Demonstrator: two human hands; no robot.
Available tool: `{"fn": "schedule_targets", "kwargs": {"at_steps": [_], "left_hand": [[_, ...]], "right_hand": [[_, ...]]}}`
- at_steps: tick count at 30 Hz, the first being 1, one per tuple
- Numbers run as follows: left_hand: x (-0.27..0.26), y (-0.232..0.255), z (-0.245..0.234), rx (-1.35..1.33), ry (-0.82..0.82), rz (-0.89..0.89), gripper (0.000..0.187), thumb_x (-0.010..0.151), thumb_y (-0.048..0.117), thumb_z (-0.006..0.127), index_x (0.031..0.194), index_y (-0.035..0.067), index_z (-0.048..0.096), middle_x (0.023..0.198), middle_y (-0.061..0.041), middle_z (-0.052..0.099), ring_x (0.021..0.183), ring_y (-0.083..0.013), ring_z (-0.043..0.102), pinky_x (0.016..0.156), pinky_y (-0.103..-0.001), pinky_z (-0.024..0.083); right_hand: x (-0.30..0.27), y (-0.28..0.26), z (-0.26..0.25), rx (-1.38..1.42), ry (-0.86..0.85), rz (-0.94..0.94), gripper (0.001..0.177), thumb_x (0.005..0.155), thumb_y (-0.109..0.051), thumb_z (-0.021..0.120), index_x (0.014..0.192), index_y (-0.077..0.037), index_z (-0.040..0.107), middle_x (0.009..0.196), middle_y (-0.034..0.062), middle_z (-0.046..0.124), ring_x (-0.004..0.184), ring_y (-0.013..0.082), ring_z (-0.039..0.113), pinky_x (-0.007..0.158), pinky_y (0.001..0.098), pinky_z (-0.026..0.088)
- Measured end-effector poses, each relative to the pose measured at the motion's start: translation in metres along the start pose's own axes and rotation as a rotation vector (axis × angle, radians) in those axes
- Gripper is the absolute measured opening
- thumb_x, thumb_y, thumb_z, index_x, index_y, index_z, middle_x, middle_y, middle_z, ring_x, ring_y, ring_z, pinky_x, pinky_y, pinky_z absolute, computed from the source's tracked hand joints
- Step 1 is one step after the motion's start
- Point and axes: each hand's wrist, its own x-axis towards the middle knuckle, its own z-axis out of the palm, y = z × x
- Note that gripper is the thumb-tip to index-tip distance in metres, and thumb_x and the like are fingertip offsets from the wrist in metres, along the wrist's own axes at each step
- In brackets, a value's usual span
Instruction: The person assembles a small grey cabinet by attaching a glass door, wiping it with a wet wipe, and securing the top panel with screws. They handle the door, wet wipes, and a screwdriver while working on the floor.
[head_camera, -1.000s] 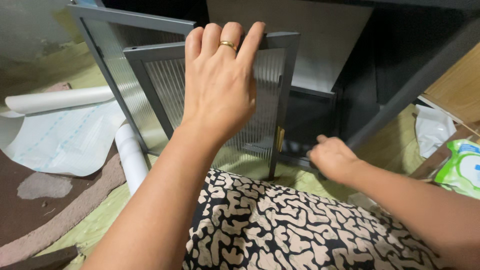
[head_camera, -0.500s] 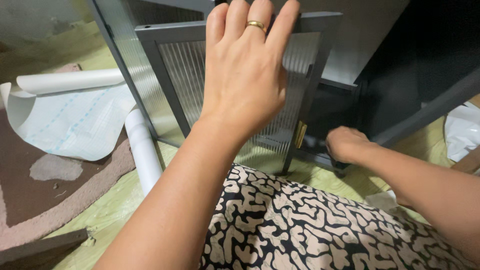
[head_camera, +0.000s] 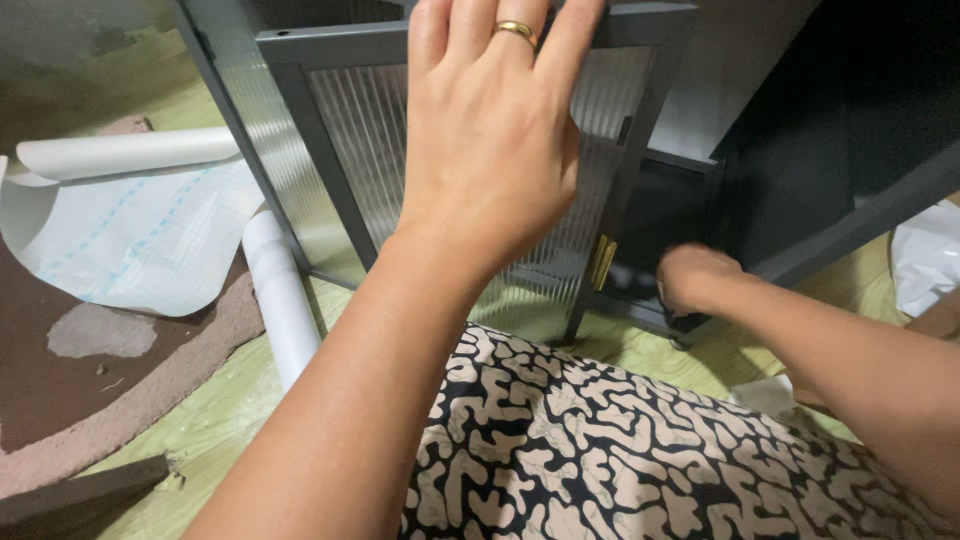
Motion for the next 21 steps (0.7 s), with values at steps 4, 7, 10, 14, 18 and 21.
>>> {"fn": "schedule_targets", "kwargs": {"at_steps": [4, 7, 10, 14, 18, 21], "left_hand": [[-0.001, -0.001, 0.003, 0.025, 0.028, -0.004, 0.055, 0.084, 0.007, 0.072, 0.136, 0.01, 0.057, 0.119, -0.008, 0.065, 0.12, -0.0296, 0.054, 0.109, -0.045, 0.038], [-0.003, -0.001, 0.005, 0.023, 0.035, -0.006, 0.056, 0.084, 0.007, 0.072, 0.138, 0.011, 0.058, 0.116, -0.008, 0.065, 0.117, -0.0297, 0.055, 0.108, -0.045, 0.038], [-0.004, -0.001, 0.005, 0.017, 0.041, -0.009, 0.054, 0.085, 0.007, 0.072, 0.136, 0.01, 0.057, 0.115, -0.008, 0.065, 0.118, -0.0298, 0.055, 0.108, -0.045, 0.038], [-0.005, -0.001, 0.006, 0.011, 0.057, -0.007, 0.056, 0.082, 0.004, 0.069, 0.136, 0.01, 0.056, 0.116, -0.008, 0.065, 0.119, -0.0299, 0.054, 0.109, -0.045, 0.037], [-0.006, -0.001, 0.005, 0.004, 0.063, -0.007, 0.056, 0.083, 0.004, 0.069, 0.136, 0.01, 0.055, 0.115, -0.008, 0.065, 0.119, -0.0294, 0.054, 0.11, -0.045, 0.037], [-0.005, 0.0, 0.004, 0.01, 0.047, -0.016, 0.054, 0.085, 0.007, 0.071, 0.137, 0.01, 0.056, 0.116, -0.009, 0.065, 0.118, -0.0304, 0.055, 0.109, -0.046, 0.037]], "right_hand": [[-0.01, -0.004, 0.0, -0.077, 0.026, -0.05, 0.019, 0.079, -0.015, 0.078, 0.097, -0.016, 0.082, 0.102, 0.0119, 0.079, 0.099, 0.0299, 0.076, 0.084, 0.0417, 0.062], [-0.019, -0.008, -0.002, -0.158, 0.081, -0.071, 0.02, 0.085, -0.018, 0.071, 0.101, -0.011, 0.081, 0.104, 0.0146, 0.077, 0.101, 0.031, 0.075, 0.083, 0.0416, 0.063], [-0.032, -0.01, -0.004, -0.162, 0.145, -0.1, 0.021, 0.087, -0.016, 0.067, 0.1, -0.008, 0.081, 0.105, 0.0169, 0.076, 0.103, 0.0312, 0.075, 0.084, 0.0409, 0.062], [-0.046, -0.015, -0.004, -0.187, 0.155, -0.138, 0.019, 0.084, -0.013, 0.068, 0.097, -0.01, 0.081, 0.102, 0.0166, 0.077, 0.1, 0.0304, 0.076, 0.085, 0.0402, 0.061], [-0.055, -0.02, 0.004, -0.23, 0.2, -0.174, 0.016, 0.084, -0.013, 0.068, 0.093, -0.012, 0.081, 0.099, 0.0144, 0.077, 0.099, 0.0298, 0.075, 0.085, 0.04, 0.06], [-0.059, -0.021, 0.013, -0.268, 0.316, -0.201, 0.014, 0.082, -0.013, 0.069, 0.091, -0.011, 0.079, 0.096, 0.013, 0.076, 0.101, 0.028, 0.071, 0.087, 0.039, 0.058]]}}
